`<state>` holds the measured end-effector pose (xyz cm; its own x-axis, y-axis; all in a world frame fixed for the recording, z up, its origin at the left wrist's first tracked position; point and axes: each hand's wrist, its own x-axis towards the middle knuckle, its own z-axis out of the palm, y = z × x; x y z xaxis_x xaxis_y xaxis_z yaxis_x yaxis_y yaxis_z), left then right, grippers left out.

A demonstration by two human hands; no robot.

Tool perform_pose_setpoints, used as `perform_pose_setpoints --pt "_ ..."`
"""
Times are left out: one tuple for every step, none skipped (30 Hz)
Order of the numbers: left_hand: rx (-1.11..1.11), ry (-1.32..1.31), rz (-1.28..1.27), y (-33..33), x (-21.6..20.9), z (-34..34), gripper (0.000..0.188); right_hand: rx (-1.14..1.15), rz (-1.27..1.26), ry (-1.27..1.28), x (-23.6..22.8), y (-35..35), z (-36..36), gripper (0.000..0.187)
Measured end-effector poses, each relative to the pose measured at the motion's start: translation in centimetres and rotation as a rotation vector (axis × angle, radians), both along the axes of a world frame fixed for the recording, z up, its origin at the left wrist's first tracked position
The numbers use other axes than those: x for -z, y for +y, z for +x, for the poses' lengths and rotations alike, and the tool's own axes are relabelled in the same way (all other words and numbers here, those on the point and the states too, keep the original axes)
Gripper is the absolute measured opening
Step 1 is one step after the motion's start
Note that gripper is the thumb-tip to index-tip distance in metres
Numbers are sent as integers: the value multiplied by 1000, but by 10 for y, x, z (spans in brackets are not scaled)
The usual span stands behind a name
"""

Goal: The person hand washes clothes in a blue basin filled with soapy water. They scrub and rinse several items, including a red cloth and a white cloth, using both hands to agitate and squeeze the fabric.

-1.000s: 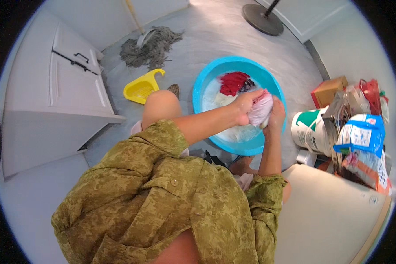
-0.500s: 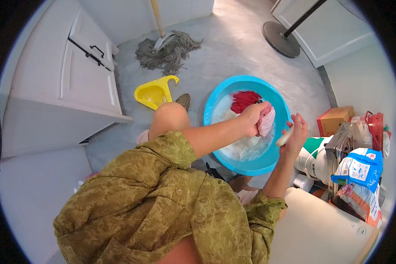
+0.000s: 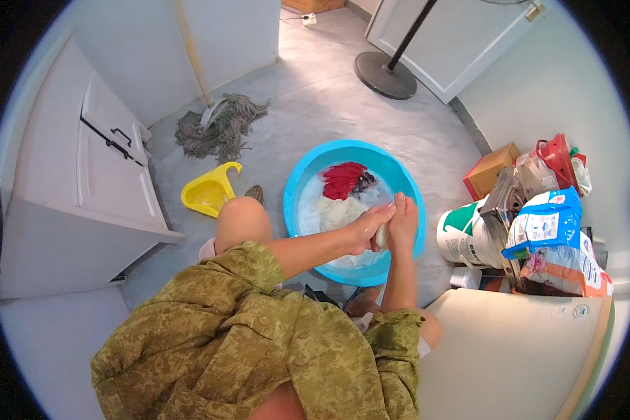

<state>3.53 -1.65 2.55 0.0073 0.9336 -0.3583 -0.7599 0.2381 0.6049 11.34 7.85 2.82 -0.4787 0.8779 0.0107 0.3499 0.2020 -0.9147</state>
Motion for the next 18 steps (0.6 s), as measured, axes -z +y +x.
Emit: perform_pose_setpoints --pt "3 21 -60 -5 -15 3 33 32 71 9 5 0 6 32" --pt "5 43 -120 -7 -23 7 34 65 143 17 9 0 13 30" --pt "-5 8 -126 -8 -23 9 36 72 152 15 7 -2 17 28" --pt "-15 -27 -132 -7 -20 11 38 80 162 12 6 -5 19 26" --pt "-24 -62 -138 -5 -17 13 40 88 172 10 4 -8 22 24" --pt "-22 -116 -103 -3 -7 13 40 78 213 15 2 -14 21 24" --pt "-20 -170 -69 0 3 12 39 68 254 21 -4 -21 22 24" --pt "-18 -225 -35 4 12 11 38 57 294 27 -7 -25 23 23" --pt "-2 -288 -49 6 11 11 38 116 249 94 -5 -25 28 23" --pt "13 -351 -64 8 10 10 38 175 203 161 1 -22 33 23" --pt "28 -415 -78 10 9 10 38 231 158 229 6 -19 39 23" --pt "38 -476 -91 11 8 9 39 241 12 294 12 -14 45 24" --pt "-4 -493 -16 13 4 10 42 248 -133 357 14 -9 51 26" --pt "-3 -524 -9 14 1 9 41 253 -278 418 18 -5 57 28" --pt "-12 -554 -3 13 -5 5 41 218 -561 617 -9 -25 50 31" --pt "-16 -586 6 11 -13 2 41 150 -692 652 -22 -34 52 32" --pt "7 -600 14 9 -18 -1 41 81 -824 682 -31 -41 54 32" --pt "37 -616 20 8 -22 -2 41 17 -954 711 -36 -44 57 33"
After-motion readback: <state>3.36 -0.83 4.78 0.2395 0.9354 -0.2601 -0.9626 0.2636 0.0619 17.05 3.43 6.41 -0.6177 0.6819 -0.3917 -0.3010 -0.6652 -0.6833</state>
